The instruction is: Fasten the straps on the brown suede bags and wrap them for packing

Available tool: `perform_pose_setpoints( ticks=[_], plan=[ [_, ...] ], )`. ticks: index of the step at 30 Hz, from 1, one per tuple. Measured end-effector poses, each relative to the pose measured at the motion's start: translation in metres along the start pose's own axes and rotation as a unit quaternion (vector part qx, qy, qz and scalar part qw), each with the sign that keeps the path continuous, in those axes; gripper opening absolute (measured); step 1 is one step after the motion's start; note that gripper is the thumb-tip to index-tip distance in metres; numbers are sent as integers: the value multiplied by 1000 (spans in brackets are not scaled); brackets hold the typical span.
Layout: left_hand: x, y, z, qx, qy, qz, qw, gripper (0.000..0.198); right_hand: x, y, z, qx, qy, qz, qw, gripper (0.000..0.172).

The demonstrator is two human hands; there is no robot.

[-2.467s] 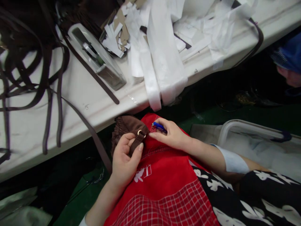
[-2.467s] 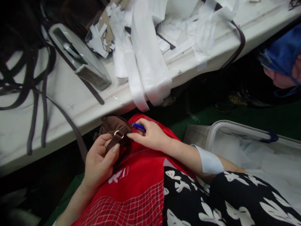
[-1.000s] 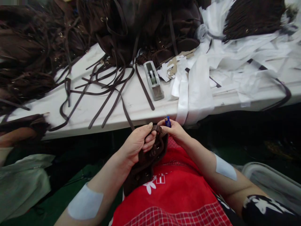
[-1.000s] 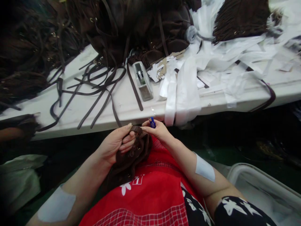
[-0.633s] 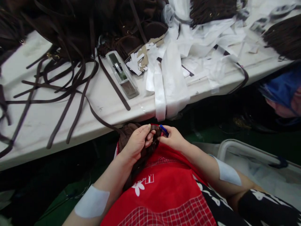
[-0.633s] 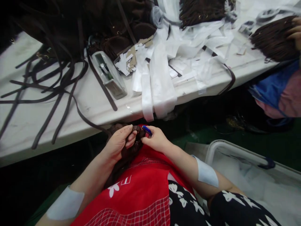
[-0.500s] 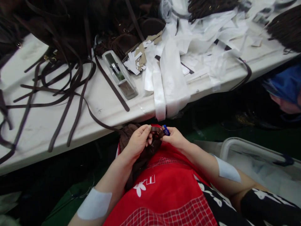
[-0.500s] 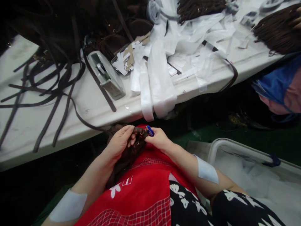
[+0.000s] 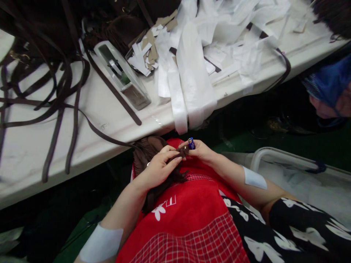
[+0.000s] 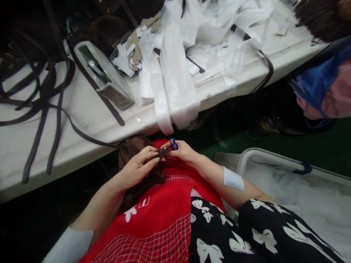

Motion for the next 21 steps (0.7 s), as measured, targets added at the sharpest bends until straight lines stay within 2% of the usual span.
perform_pose_setpoints(
  ticks=[4,7,9,11,13,18,21],
  plan=[
    [2,-16,1,58,6,57,997,29,-10,14,-5,-115,-4,8,993,33],
    [-1,-26,2,104,18,97,990,30,-23,24,-21,-251,38,25,967,31],
    [-3,-31,2,148,23,118,982,30,-33,27,-33,-314,47,35,948,45],
    [-4,-35,2,198,23,134,971,30,-43,26,-43,-346,34,34,937,59],
    [-5,-37,2,245,18,141,959,31,-49,22,-48,-366,18,31,930,63],
    [-8,-44,3,345,11,142,928,32,-52,16,-47,-418,-4,36,908,60],
    [-10,-47,5,385,14,139,912,32,-51,14,-45,-420,-10,30,907,57]
  ],
)
Point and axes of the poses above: each hand's wrist, its own x-axis towards the middle knuckle, its own y-axis out of the back of the hand, z = x × y, the point moved 2 cm from there along x, towards the middle knuckle, and after that the axes turned 11 degrees about y, right-handed, at the moved point
